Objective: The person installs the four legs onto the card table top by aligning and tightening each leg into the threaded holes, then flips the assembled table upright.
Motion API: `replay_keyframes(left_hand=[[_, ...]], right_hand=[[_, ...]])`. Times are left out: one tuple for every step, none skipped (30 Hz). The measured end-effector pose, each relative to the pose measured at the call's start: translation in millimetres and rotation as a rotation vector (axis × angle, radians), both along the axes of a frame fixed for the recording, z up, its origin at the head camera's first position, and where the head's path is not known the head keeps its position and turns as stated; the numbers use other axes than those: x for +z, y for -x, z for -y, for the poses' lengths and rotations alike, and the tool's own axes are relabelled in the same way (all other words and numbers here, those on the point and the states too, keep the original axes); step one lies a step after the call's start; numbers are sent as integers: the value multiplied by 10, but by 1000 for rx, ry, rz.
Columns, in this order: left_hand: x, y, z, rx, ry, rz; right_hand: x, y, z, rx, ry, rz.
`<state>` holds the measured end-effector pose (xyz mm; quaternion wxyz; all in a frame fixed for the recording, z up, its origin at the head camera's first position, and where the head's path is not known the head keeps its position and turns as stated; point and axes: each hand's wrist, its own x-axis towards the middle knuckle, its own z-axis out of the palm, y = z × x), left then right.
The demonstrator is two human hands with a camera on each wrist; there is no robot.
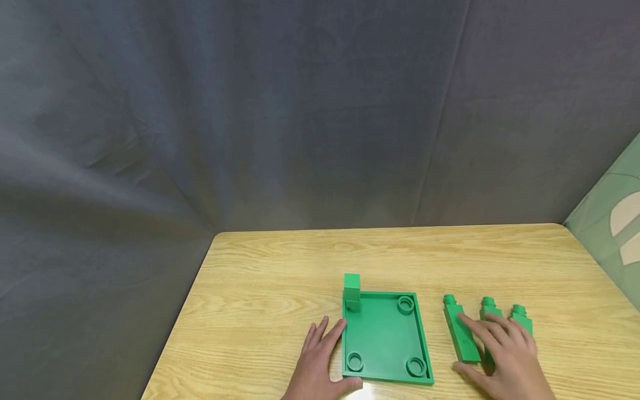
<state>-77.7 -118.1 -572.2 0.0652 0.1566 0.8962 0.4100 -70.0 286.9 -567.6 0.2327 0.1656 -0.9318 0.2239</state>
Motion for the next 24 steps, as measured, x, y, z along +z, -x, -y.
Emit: replay_keyframes(left_hand=[[-6, 1, 5, -1, 3, -3], [-10, 1, 9, -2, 4, -7], [-15, -2, 14, -2, 2, -8], [-20, -6, 18, -2, -3, -9], [-26, -10, 21, -1, -3, -12], [-29, -12, 23, -2, -5, -14], [-31, -13, 23, -2, -4, -20], [-32, -14, 22, -1, -5, -25], [-32, -14, 22, -1, -4, -29], [-32, -12, 20, -1, -3, -35], [-30, -10, 18, -1, -2, -40], [-28, -8, 17, 0, -3, -42], [-24, -6, 14, 0, -4, -44], [-22, -4, 13, 1, -3, -45], [-19, -3, 11, 1, -4, -43], [-17, -3, 11, 1, -5, -42], [-13, -3, 9, 1, -6, -38], [-10, -3, 8, 0, -6, -35], [-8, -3, 9, 0, -7, -31], [-7, -4, 10, 0, -9, -28], [-3, -5, 11, -1, -10, -26], [-2, -6, 13, -1, -10, -26], [1, -5, 13, -2, -10, -25], [2, -5, 15, -2, -11, -24]], right_hand=[[-3, -2, 9, -4, -17, 0], [-6, -5, 16, -5, -31, 0], [-10, -7, 24, -6, -39, -3], [-13, -9, 29, -7, -49, -5], [-14, -11, 32, -9, -55, -10], [-15, -13, 34, -11, -58, -14], [-13, -15, 37, -15, -62, -19], [-10, -16, 38, -18, -63, -26], [-5, -15, 41, -23, -65, -33], [1, -15, 43, -26, -64, -40], [7, -15, 46, -30, -63, -49], [14, -15, 49, -34, -60, -58], [21, -13, 54, -38, -57, -65], [28, -12, 58, -41, -51, -72], [35, -12, 63, -44, -44, -79], [40, -13, 68, -45, -32, -84], [44, -14, 72, -47, -18, -87], [47, -15, 76, -49, -3, -88], [51, -17, 79, -50, 11, -89], [51, -20, 81, -52, 24, -90], [52, -22, 83, -55, 36, -88], [52, -24, 84, -58, 47, -85], [51, -26, 87, -64, 53, -82], [50, -27, 91, -68, 55, -81]])
